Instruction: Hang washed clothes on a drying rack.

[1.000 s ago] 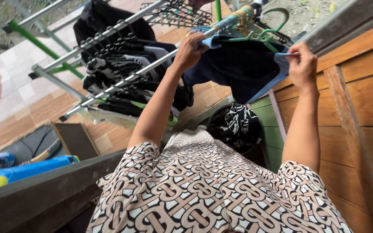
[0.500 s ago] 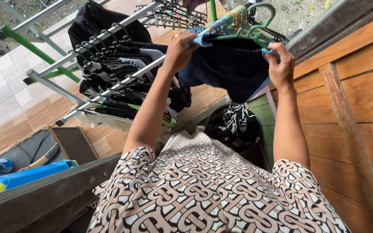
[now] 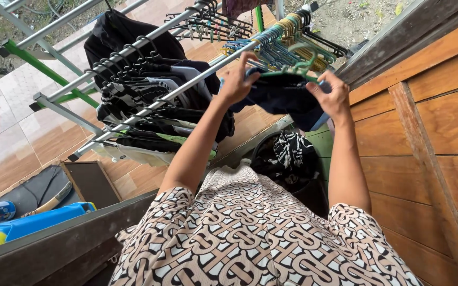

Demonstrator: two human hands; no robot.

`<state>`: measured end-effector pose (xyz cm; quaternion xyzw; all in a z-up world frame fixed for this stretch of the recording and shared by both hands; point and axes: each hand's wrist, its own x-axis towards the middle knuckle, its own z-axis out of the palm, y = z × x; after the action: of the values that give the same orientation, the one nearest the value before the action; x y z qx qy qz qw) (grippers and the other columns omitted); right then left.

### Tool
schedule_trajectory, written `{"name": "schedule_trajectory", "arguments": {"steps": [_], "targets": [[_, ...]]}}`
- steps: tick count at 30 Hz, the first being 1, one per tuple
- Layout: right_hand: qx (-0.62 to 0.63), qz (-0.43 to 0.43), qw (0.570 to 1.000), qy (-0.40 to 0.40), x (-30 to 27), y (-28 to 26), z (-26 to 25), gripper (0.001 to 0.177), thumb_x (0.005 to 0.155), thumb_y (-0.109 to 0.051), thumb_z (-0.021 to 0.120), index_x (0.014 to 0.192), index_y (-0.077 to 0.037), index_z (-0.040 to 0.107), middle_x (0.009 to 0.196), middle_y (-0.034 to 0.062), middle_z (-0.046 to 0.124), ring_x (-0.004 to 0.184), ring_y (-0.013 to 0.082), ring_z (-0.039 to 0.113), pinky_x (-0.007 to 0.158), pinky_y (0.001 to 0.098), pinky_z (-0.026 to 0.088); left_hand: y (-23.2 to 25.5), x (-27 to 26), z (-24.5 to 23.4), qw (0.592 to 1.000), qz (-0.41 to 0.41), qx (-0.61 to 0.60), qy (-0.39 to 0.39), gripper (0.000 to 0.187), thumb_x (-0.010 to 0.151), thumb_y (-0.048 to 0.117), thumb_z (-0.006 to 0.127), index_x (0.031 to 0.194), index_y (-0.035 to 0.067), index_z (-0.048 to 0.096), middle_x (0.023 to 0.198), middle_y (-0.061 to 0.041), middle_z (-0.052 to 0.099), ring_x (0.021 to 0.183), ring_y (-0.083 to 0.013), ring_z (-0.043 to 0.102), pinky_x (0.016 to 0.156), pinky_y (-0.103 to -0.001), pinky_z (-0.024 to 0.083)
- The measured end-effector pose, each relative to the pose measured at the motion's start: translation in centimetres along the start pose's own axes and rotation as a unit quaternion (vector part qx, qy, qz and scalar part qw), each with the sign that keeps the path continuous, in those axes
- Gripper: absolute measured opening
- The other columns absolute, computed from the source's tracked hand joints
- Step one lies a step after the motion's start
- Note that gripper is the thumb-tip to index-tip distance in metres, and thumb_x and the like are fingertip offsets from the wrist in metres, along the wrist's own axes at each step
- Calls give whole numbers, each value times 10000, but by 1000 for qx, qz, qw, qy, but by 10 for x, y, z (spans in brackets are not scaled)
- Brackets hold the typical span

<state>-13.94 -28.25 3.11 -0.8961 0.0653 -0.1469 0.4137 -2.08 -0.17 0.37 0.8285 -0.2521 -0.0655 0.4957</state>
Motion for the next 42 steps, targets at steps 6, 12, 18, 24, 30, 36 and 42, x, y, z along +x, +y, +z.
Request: {"name": "schedule_trajectory", "arguments": {"steps": [6,12,18,24,30,36,42], "targets": [[41,-189,979,-70,1,-6,11,304,986,-341,808,981,-65,679,939,86,673,953,282,637,886,433,520,3,-13,21,992,111,41,-44,207,1043,80,529,1210,204,531,894,-101,684,891,-297,653,967,-487,353],[-171,-394,903,-1,-12,50,13,149,900,-169,851,884,-52,762,898,87,710,874,314,708,772,449,553,-9,-9,-3,959,181,217,26,215,828,-17,540,812,161,660,859,-107,666,786,-334,646,845,-481,433],[308,22,949,-71,-42,51,23,190,947,-195,758,956,-28,669,1006,47,727,953,180,705,839,324,557,-44,3,9,962,169,82,200,102,898,10,534,839,65,596,842,-131,636,853,-363,665,776,-444,505],[712,20,700,50,-20,103,40,268,971,-298,734,1095,-69,670,990,26,675,994,177,648,946,312,493,-49,5,32,989,-48,-58,127,178,810,-63,564,911,41,668,784,-135,627,702,-264,655,643,-399,523],[538,7,835,115,53,149,53,199,1084,-209,721,1219,-65,694,884,-11,607,830,143,555,813,353,483,-76,-2,53,996,-74,-39,14,306,784,-99,527,784,67,784,762,-126,744,710,-240,710,674,-356,545],[-26,40,996,-76,96,167,98,244,922,-278,719,961,-38,745,875,169,758,792,295,739,725,425,553,-81,-10,31,965,-208,-148,54,413,720,-155,422,849,-17,790,843,-139,782,690,-201,645,626,-327,491],[-4,-33,991,-129,131,192,211,182,886,-192,671,945,-31,729,892,174,750,850,360,734,797,467,557,-93,-14,22,921,-254,-279,96,399,768,-92,396,898,-61,772,871,-75,763,504,-113,429,462,-273,318]]}}
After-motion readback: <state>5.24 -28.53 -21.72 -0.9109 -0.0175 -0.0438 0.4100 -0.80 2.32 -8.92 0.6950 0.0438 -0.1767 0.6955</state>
